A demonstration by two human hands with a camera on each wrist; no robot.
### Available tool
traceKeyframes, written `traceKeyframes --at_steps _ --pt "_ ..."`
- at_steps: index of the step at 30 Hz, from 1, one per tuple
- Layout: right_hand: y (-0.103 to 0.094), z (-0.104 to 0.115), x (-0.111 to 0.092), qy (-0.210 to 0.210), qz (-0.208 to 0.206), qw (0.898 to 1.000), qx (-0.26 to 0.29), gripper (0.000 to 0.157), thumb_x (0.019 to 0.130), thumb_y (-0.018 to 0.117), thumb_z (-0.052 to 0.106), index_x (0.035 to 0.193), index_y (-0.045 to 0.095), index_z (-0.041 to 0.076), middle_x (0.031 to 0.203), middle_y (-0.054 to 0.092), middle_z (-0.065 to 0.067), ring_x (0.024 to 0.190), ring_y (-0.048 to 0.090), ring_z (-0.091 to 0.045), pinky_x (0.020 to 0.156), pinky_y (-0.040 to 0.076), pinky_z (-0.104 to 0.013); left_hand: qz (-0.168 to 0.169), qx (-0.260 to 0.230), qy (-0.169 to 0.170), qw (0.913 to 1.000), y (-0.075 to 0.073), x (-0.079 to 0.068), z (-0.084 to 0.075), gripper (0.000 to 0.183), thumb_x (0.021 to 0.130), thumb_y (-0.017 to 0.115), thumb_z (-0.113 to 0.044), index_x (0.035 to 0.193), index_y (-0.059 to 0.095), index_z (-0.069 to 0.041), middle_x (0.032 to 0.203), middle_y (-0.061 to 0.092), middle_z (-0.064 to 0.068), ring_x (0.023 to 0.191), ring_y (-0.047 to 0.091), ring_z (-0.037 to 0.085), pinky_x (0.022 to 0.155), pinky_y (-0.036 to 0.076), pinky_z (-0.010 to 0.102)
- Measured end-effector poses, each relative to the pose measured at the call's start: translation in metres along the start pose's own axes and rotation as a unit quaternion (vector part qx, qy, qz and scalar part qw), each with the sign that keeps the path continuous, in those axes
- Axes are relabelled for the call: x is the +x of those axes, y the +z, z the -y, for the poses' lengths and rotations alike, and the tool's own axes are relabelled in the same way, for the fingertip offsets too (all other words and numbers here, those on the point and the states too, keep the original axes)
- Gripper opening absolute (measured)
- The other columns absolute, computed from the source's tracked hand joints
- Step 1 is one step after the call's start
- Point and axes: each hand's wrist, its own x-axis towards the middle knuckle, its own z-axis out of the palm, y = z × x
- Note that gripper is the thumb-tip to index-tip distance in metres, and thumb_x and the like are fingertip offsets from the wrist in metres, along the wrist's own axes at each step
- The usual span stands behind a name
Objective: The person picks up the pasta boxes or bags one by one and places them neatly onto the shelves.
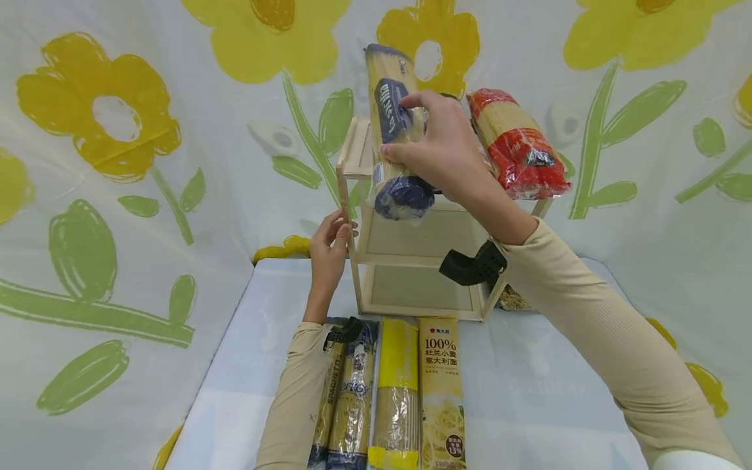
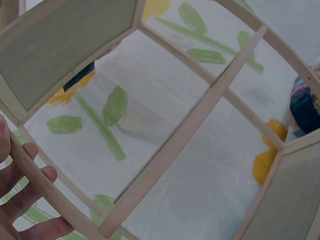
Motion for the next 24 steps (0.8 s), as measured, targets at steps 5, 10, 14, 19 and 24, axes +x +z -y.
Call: traceKeyframes --at_steps 5,10,14,19,24 --pt "0.004 0.000 0.023 0.033 0.013 0.999 -0.019 0.065 0.081 0.074 0.031 0.138 0.046 0.016 0.140 0.040 -0.003 0.115 0.041 -0.016 0.092 0.045 -0.027 0.002 0.003 -0.001 1.0000 0.002 0.000 0.000 0.028 0.097 0.051 -0.005 0.121 0.054 0.011 0.101 0.065 0.028 0.088 0.063 0.042 0.056 0.049 0.055" --pt "0.008 -0.006 0.041 0.059 0.035 0.996 -0.058 0.065 0.081 0.073 0.032 0.137 0.047 0.012 0.139 0.042 -0.004 0.115 0.042 -0.018 0.095 0.041 -0.030 0.002 -0.002 -0.004 1.0000 0.006 0.001 -0.001 0.028 0.097 0.052 -0.005 0.121 0.055 0.011 0.101 0.064 0.029 0.088 0.063 0.043 0.059 0.049 0.059" --pt "0.008 -0.013 0.051 0.062 0.044 0.993 -0.095 0.059 0.082 0.072 0.034 0.131 0.055 0.008 0.131 0.052 -0.006 0.109 0.046 -0.019 0.089 0.043 -0.030 0.010 -0.005 -0.005 0.9999 0.007 0.001 -0.002 0.029 0.097 0.052 -0.005 0.121 0.054 0.011 0.102 0.064 0.031 0.090 0.063 0.044 0.061 0.049 0.061" --pt "0.018 -0.010 0.060 0.054 0.052 0.993 -0.092 0.029 0.083 0.071 0.030 0.091 0.060 0.005 0.082 0.050 -0.005 0.072 0.043 -0.017 0.060 0.039 -0.026 0.005 0.001 -0.014 0.9999 0.003 0.001 -0.001 0.028 0.098 0.051 -0.005 0.122 0.055 0.009 0.103 0.064 0.029 0.090 0.063 0.041 0.060 0.050 0.057" --pt "0.028 -0.005 0.067 0.065 0.069 0.990 -0.106 0.036 0.087 0.067 0.029 0.106 0.049 0.004 0.093 0.046 -0.005 0.083 0.046 -0.018 0.068 0.042 -0.027 0.012 -0.001 -0.015 0.9998 0.000 0.001 -0.001 0.029 0.098 0.050 -0.006 0.122 0.054 0.009 0.103 0.064 0.029 0.091 0.062 0.041 0.061 0.050 0.058"
